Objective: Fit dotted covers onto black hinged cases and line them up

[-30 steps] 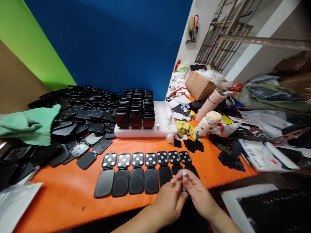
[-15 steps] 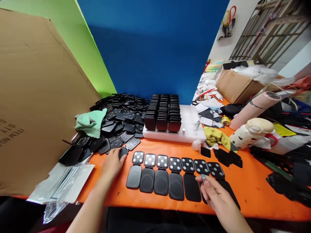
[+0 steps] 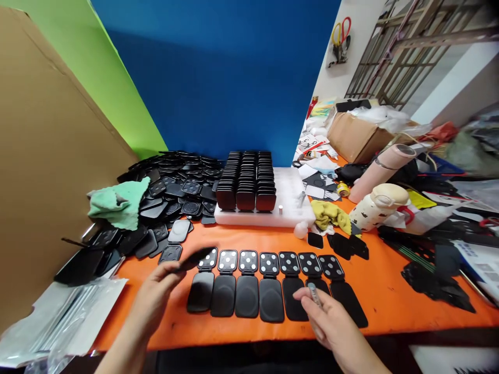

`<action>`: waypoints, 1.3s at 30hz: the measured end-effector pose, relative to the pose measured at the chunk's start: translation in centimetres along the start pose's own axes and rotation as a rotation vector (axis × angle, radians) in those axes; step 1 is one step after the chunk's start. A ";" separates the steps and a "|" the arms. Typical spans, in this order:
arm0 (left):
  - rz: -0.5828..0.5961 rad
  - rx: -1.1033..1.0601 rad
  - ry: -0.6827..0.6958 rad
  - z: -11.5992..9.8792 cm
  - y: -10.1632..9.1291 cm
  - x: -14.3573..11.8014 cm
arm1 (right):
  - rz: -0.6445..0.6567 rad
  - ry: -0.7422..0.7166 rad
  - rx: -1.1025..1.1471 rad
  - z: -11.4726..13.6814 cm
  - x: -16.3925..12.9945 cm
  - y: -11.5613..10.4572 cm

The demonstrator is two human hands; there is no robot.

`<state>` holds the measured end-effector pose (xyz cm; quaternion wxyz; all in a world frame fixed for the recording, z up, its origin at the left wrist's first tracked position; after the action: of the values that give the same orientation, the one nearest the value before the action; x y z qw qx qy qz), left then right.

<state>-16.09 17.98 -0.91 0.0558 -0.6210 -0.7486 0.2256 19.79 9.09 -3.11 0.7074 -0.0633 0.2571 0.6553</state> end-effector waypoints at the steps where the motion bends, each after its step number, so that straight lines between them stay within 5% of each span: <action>1: 0.057 -0.056 0.050 -1.0 1.6 -1.1 | 0.067 0.078 0.074 -1.0 -0.1 1.2; 4: 0.161 -0.020 0.218 -4.3 6.2 -4.3 | 0.299 0.223 0.202 -3.4 -0.8 5.4; 8: 0.201 -0.091 0.336 -7.2 10.5 -7.0 | 0.437 0.165 0.245 -4.2 -1.3 8.2; 11: 0.172 -0.400 0.077 -5.5 12.3 -7.5 | 0.298 0.180 0.322 -4.8 -0.9 7.7; 16: 0.540 -0.616 -0.269 -3.4 18.1 -10.8 | 0.286 -0.009 0.140 -2.9 -0.8 7.3; 21: 0.520 -0.460 -0.268 -2.6 18.2 -10.9 | 0.066 -0.361 -0.362 1.8 -0.5 4.6; 29: 0.480 0.137 0.272 -5.1 18.1 -11.3 | 0.117 -0.445 -1.163 5.4 -0.8 7.8; 32: 0.532 0.243 0.346 -5.1 18.4 -11.8 | 0.149 -0.438 -1.257 5.9 -1.0 8.2; 39: 0.585 0.305 0.361 -4.7 18.5 -13.1 | 0.274 -0.355 -1.087 5.6 -1.2 8.1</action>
<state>5.32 9.08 -1.65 0.2120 -0.8229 -0.4755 0.2278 13.61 11.44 4.28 0.5145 -0.2722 -0.2323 0.7792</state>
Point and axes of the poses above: each hand's wrist, its own x-axis towards the middle knuckle, its own y-axis out of the palm, z = x × y, the point moved 10 cm from there along x, towards the middle knuckle, and after that the axes turned 14 degrees about x, right-handed, at the moved point
